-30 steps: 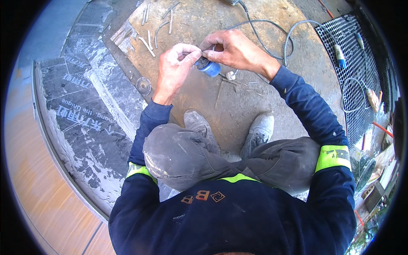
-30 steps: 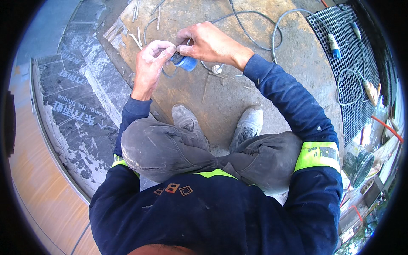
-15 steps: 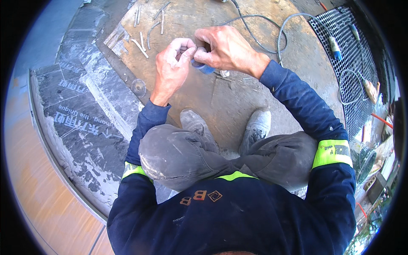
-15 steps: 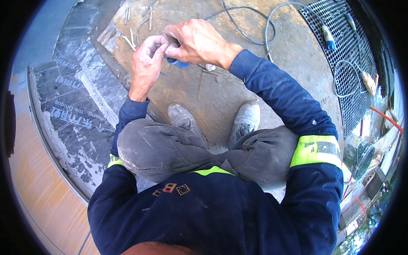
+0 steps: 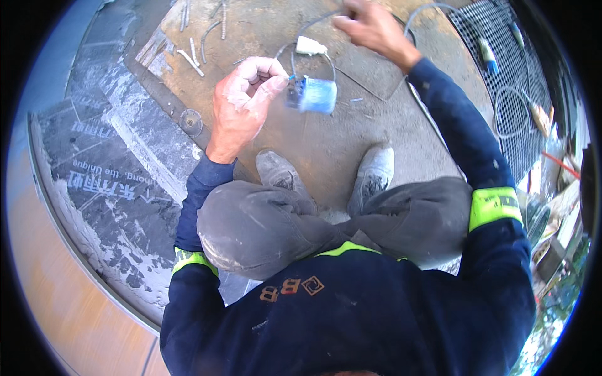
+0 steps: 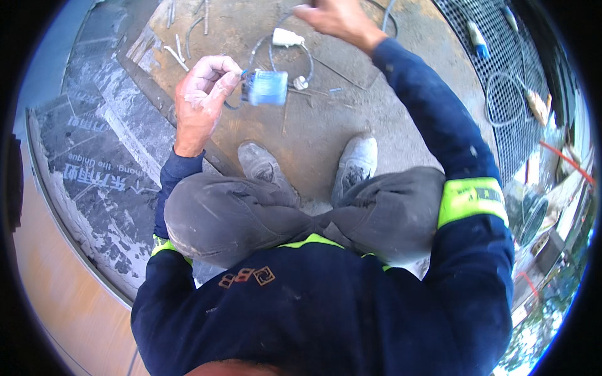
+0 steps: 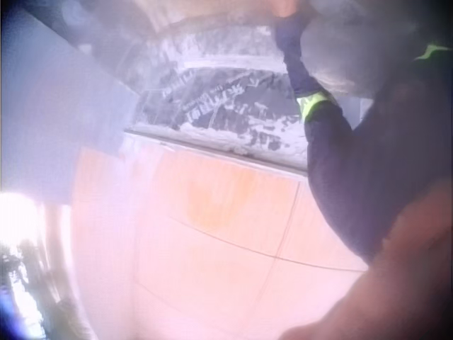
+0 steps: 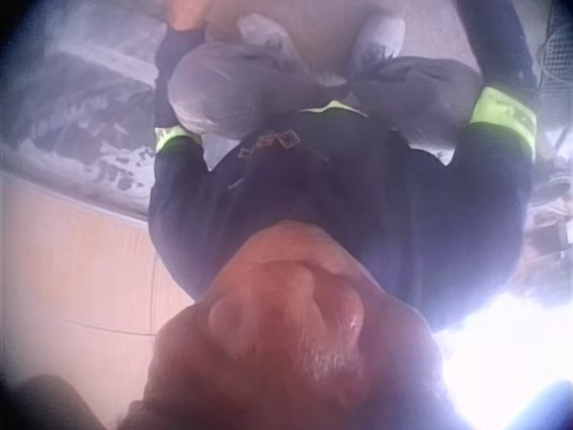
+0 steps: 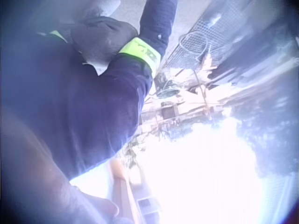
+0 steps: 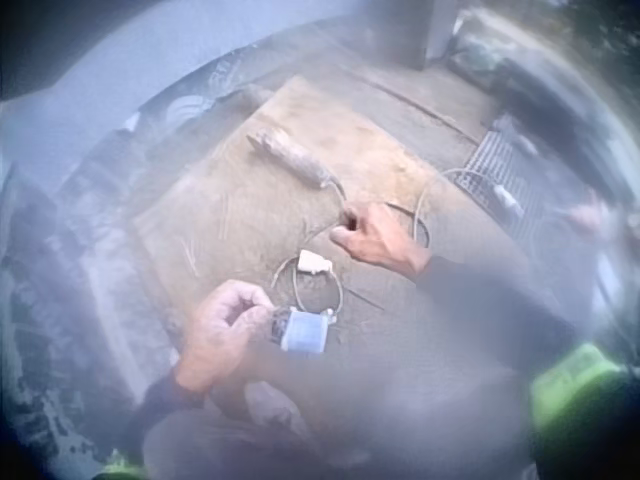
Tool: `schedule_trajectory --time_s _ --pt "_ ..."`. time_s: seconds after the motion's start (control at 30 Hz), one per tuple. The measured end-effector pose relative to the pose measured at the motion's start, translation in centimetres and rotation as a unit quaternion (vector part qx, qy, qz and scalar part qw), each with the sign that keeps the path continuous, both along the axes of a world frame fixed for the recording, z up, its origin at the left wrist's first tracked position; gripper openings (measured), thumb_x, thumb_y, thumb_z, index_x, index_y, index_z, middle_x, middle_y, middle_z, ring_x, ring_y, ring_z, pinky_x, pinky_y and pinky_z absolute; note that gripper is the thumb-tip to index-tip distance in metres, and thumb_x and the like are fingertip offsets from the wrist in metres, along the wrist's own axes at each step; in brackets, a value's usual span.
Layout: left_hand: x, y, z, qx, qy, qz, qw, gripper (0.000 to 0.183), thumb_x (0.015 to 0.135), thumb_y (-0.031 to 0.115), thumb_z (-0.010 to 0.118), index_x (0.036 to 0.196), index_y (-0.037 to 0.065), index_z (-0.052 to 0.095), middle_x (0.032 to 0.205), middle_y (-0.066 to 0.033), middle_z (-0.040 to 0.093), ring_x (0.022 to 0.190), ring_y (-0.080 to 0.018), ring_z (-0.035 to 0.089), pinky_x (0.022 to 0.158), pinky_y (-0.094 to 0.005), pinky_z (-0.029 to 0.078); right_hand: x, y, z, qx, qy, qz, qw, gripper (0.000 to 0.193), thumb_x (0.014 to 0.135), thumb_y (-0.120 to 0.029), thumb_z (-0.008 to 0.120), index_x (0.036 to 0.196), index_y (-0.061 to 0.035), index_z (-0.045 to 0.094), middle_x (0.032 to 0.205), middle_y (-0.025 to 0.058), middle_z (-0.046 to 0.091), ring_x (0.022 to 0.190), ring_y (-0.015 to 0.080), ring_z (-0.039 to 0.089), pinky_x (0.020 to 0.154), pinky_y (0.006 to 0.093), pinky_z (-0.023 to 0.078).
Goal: The person assembles a blue electrical connector by inserting wires into its terminals and securing them. They then attach a white plastic housing to the connector to complete the assembly.
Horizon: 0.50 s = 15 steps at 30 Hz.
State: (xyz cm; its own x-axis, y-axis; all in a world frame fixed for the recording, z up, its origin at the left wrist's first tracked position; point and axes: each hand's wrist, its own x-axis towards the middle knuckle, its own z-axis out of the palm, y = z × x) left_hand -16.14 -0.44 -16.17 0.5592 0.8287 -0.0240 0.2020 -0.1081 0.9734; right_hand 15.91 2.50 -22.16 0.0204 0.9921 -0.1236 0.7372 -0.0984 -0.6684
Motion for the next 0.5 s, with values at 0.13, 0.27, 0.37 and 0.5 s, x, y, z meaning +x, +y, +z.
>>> schedule_trajectory --time_s 0.13,0.27,0.37,0.5 --pt "0.7 0.8 -1.9 -0.047 -0.069 0.096 0.992 0.012 0.103 0.008 0.072 0.112 0.001 0.07 0.096 0.0003 0.071 0.082 -0.0046 0.062 0.073 -0.022 0.051 -2.9 -1.2 3.2 0.057 0.118 0.098 0.987 0.036 0.107 -0.036 0.061 0.11 -0.0025 0.072 0.085 0.0088 0.073 0.076 0.0161 0.074 0.069 0.0324 0.06" --pt "0.6 1.7 -1.4 -0.084 -0.079 0.104 0.988 0.015 0.103 0.006 0.071 0.115 0.0 0.068 0.101 -0.0033 0.07 0.084 -0.0095 0.061 0.077 -0.0263 0.05 -6.2 -2.6 6.0 0.058 0.186 0.158 0.968 0.046 0.104 -0.047 0.068 0.123 -0.0052 0.073 0.112 0.018 0.075 0.105 0.031 0.075 0.09 0.0427 0.059" --pt "0.4 2.2 -1.6 -0.081 -0.096 0.111 0.986 0.015 0.102 0.005 0.071 0.116 -0.001 0.069 0.102 -0.0044 0.071 0.085 -0.0103 0.062 0.077 -0.0271 0.051 -7.3 -2.4 5.1 0.205 0.075 0.197 0.956 0.045 0.099 -0.043 0.075 0.128 -0.0081 0.07 0.129 0.018 0.068 0.123 0.0373 0.065 0.103 0.047 0.054" --pt "0.4 2.1 -1.7 -0.086 -0.089 0.105 0.987 0.016 0.102 0.005 0.071 0.117 -0.001 0.07 0.103 -0.0053 0.072 0.087 -0.0114 0.064 0.079 -0.0277 0.052 -7.5 -2.1 4.8 0.255 0.053 0.206 0.943 0.037 0.097 -0.034 0.077 0.124 -0.0096 0.072 0.124 0.0142 0.069 0.122 0.0366 0.063 0.103 0.0485 0.053"
